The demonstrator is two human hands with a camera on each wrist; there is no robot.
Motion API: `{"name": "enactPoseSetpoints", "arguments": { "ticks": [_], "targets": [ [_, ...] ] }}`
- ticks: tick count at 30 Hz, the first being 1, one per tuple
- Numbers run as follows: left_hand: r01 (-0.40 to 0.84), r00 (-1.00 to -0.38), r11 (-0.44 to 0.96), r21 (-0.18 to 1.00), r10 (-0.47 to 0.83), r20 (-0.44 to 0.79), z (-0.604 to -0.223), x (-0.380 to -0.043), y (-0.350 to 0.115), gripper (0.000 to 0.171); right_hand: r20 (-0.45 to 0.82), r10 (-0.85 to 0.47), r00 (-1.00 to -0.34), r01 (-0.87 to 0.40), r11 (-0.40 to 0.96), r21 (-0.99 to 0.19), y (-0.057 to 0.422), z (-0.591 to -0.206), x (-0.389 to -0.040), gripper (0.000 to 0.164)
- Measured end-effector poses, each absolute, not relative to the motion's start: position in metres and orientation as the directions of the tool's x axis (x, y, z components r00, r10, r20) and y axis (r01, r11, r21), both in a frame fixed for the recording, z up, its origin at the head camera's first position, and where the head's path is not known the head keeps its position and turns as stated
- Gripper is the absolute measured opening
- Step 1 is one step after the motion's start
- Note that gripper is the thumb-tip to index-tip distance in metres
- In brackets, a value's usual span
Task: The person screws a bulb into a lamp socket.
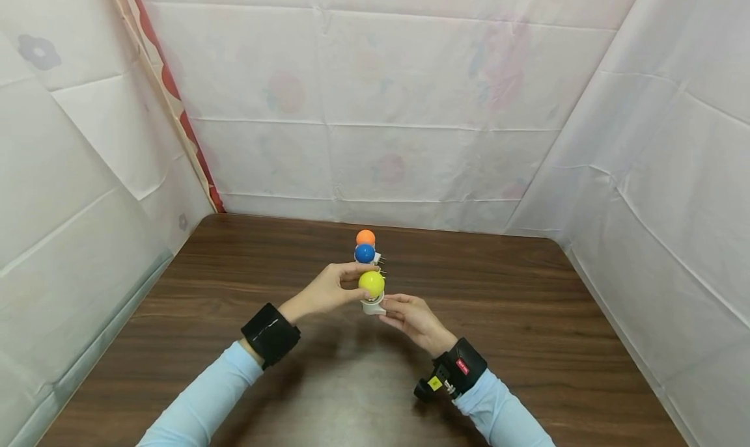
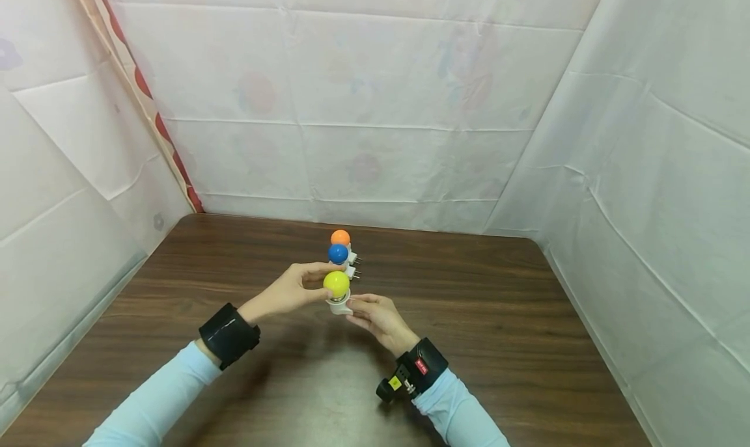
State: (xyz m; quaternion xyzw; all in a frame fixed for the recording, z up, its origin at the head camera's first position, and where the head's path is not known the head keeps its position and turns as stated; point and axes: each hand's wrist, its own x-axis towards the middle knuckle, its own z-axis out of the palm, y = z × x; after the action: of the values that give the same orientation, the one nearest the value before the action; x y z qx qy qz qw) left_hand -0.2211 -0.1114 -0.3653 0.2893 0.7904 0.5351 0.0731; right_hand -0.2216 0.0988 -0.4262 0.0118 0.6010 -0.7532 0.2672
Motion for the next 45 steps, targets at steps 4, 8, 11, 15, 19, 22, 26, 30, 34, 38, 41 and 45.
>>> {"name": "enactPoseSetpoints", "arguments": {
  "ticks": [4, 8, 11, 15, 19, 22, 26, 30, 34, 38, 41, 45],
  "targets": [
    [0.377, -0.807, 0.226, 0.898, 0.556, 0.199, -0.374, -0.228, -0.115, 0.052, -0.336, -0.392, -0.856, 0.414, -0.133, -0.900, 0.099, -0.426, -0.221, 0.047],
    [0.359, -0.823, 0.219, 0.907, 0.533, 0.197, -0.378, -0.229, -0.115, 0.054, -0.335, -0.390, -0.858, 0.414, -0.136, -0.900, 0.098, -0.426, -0.221, 0.048],
    [0.353, -0.860, 0.251, 0.901, 0.467, 0.206, -0.380, -0.225, -0.111, 0.057, -0.335, -0.386, -0.860, 0.413, -0.137, -0.900, 0.097, -0.426, -0.222, 0.048],
    [0.341, -0.915, 0.318, 0.885, 0.327, 0.235, -0.381, -0.218, -0.104, 0.058, -0.331, -0.378, -0.865, 0.409, -0.148, -0.900, 0.096, -0.425, -0.222, 0.048],
    [0.350, -0.929, 0.348, 0.870, 0.249, 0.274, -0.381, -0.212, -0.097, 0.056, -0.332, -0.365, -0.870, 0.409, -0.159, -0.898, 0.096, -0.424, -0.223, 0.049],
    [0.351, -0.930, 0.352, 0.868, 0.240, 0.279, -0.381, -0.211, -0.095, 0.054, -0.341, -0.356, -0.870, 0.416, -0.159, -0.895, 0.095, -0.423, -0.223, 0.049],
    [0.334, -0.934, 0.352, 0.874, 0.250, 0.256, -0.380, -0.212, -0.096, 0.054, -0.351, -0.354, -0.867, 0.425, -0.157, -0.891, 0.094, -0.422, -0.223, 0.048],
    [0.337, -0.927, 0.354, 0.872, 0.288, 0.241, -0.370, -0.209, -0.098, 0.054, -0.345, -0.362, -0.866, 0.422, -0.161, -0.892, 0.095, -0.422, -0.223, 0.048],
    [0.334, -0.912, 0.345, 0.877, 0.353, 0.209, -0.351, -0.202, -0.099, 0.052, -0.331, -0.377, -0.865, 0.419, -0.182, -0.890, 0.096, -0.421, -0.223, 0.046],
    [0.321, -0.888, 0.319, 0.892, 0.429, 0.167, -0.345, -0.204, -0.103, 0.051, -0.329, -0.382, -0.863, 0.422, -0.191, -0.886, 0.096, -0.421, -0.222, 0.042],
    [0.334, -0.857, 0.294, 0.896, 0.490, 0.159, -0.352, -0.212, -0.108, 0.049, -0.334, -0.382, -0.862, 0.424, -0.178, -0.888, 0.098, -0.421, -0.222, 0.043],
    [0.340, -0.823, 0.268, 0.901, 0.549, 0.148, -0.368, -0.226, -0.113, 0.050, -0.341, -0.390, -0.856, 0.427, -0.157, -0.891, 0.099, -0.422, -0.220, 0.045]
  ]
}}
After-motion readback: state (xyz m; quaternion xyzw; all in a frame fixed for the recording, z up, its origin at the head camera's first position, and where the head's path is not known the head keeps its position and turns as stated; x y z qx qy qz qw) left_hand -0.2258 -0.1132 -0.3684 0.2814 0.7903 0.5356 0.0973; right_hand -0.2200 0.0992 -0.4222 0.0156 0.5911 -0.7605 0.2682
